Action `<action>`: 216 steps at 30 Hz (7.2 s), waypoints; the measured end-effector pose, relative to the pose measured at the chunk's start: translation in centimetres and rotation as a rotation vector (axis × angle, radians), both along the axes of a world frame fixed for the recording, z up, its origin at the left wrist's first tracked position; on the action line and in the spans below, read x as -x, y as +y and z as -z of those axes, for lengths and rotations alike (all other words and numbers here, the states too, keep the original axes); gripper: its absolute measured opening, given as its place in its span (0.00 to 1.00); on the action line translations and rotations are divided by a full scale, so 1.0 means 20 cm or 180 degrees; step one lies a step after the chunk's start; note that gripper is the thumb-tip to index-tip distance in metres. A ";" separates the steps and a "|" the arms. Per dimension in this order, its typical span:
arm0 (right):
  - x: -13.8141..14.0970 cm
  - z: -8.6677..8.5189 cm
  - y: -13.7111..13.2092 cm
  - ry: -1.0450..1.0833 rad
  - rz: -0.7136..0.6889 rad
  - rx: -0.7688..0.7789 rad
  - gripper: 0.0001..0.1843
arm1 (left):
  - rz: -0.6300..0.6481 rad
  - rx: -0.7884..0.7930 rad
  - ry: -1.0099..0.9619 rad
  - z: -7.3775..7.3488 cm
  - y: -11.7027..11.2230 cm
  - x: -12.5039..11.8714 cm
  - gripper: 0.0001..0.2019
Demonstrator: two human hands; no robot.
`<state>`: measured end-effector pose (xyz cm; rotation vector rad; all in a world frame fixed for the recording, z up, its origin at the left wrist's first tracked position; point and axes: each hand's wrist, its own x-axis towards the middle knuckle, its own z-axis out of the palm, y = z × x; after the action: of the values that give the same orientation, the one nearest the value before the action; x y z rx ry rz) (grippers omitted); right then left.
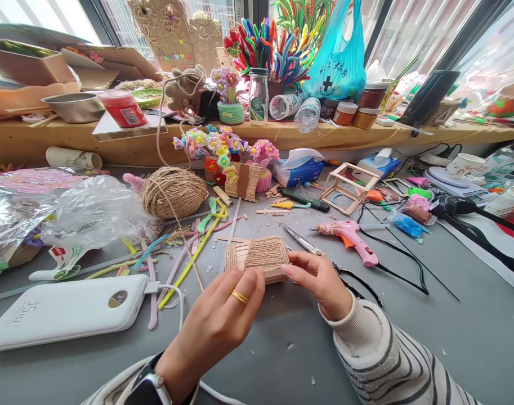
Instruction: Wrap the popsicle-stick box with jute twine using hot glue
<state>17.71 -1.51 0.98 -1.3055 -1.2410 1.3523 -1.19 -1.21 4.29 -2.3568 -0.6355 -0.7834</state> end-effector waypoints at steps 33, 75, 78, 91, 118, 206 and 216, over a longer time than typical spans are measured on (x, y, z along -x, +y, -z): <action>0.01 0.05 0.00 0.0293 0.0037 0.0011 0.17 | -0.0066 -0.0040 -0.0041 0.01 0.01 -0.01 0.10; 0.02 0.05 0.00 0.0307 0.0165 0.0069 0.16 | 0.0035 0.0132 -0.0073 0.02 0.02 -0.02 0.09; 0.02 0.05 0.00 0.0247 0.0185 0.0026 0.16 | 0.0052 0.0190 -0.0127 0.03 0.02 -0.01 0.09; 0.03 0.06 0.00 0.0197 0.0170 -0.0005 0.17 | 0.0013 0.0272 -0.0251 0.04 0.03 0.01 0.09; 0.02 0.04 0.00 0.0074 0.0183 0.0017 0.17 | -0.0136 0.1359 -0.1256 0.07 0.04 0.04 0.07; 0.07 0.04 0.00 0.0207 0.0076 0.0004 0.16 | -0.0697 0.4604 -0.3179 0.16 0.08 -0.02 0.31; 0.08 0.03 -0.01 0.0335 0.0081 -0.0028 0.16 | -0.0838 0.4423 -0.3102 0.15 0.06 -0.03 0.28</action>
<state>16.06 -1.64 0.44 -1.2242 -1.1539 1.3782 -0.53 0.06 1.35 -2.6409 -2.4746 -1.7313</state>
